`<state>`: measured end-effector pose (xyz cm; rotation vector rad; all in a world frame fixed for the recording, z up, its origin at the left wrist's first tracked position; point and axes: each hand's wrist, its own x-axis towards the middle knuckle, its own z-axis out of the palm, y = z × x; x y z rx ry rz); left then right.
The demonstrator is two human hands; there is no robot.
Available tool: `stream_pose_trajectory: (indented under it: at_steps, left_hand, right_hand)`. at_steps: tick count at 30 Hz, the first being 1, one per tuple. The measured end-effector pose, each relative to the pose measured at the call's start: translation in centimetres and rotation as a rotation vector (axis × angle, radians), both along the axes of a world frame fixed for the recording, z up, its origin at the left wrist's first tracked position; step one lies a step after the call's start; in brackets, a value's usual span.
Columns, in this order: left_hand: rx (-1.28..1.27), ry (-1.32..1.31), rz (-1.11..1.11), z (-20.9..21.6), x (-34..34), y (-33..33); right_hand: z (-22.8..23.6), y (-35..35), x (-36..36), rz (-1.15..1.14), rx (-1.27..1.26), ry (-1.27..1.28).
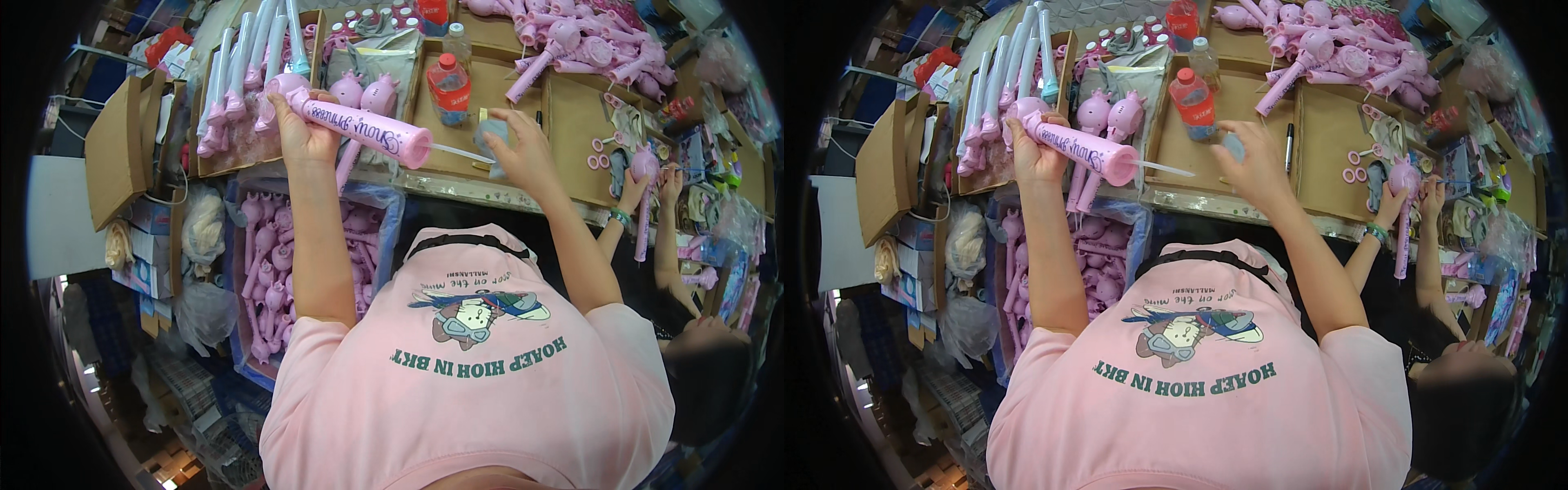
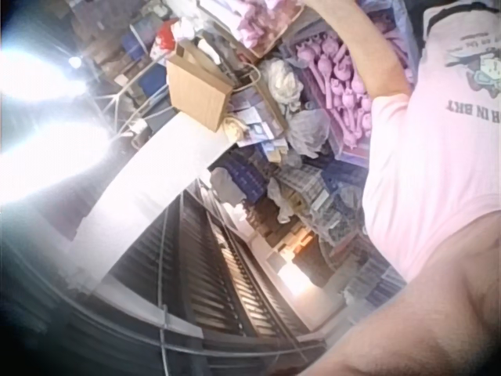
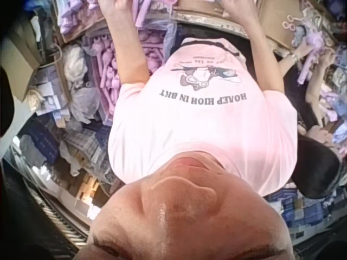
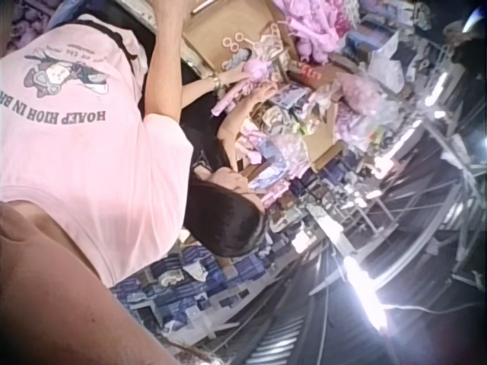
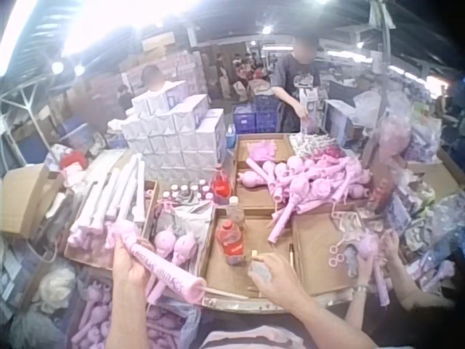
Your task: The person assembles pink fan sticks by attaching the head to the handle, writing on the head with a marker, wiping the surface with a cloth, and placing the finished items into a bin. The person repeats this process for multiple units.
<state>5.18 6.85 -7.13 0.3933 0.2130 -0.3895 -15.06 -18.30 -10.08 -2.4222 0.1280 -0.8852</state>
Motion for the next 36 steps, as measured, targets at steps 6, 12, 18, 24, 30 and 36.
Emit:
stream_pose_trajectory:
  at_steps: [6, 12, 18, 24, 30, 36]
  left_hand:
    - [0.024, 0.071, 0.030, 0.6, -0.6, -0.8]
    - [0.108, -0.100, 0.145, 2.2, -1.9, -1.6]
    - [0.071, -0.125, 0.213, 4.0, -3.4, -2.5]
    - [-0.063, -0.252, 0.174, 5.6, -4.2, -2.8]
    - [-0.116, -0.386, 0.232, 6.6, -3.9, -1.8]
    - [-0.201, -0.430, 0.070, 6.0, -4.0, -2.2]
  right_hand:
    - [5.4, 5.2, -1.7, 0.393, 0.417, -0.193]
    - [6.2, 5.9, -0.7, 0.355, 0.424, -0.249]
    - [6.0, 6.5, -1.7, 0.342, 0.705, -0.020]
    - [5.5, 7.4, -2.3, 0.243, 0.752, 0.096]
    - [4.2, 6.7, -3.1, 0.153, 0.742, 0.014]
    - [3.9, 6.5, -3.1, 0.359, 0.741, 0.100]
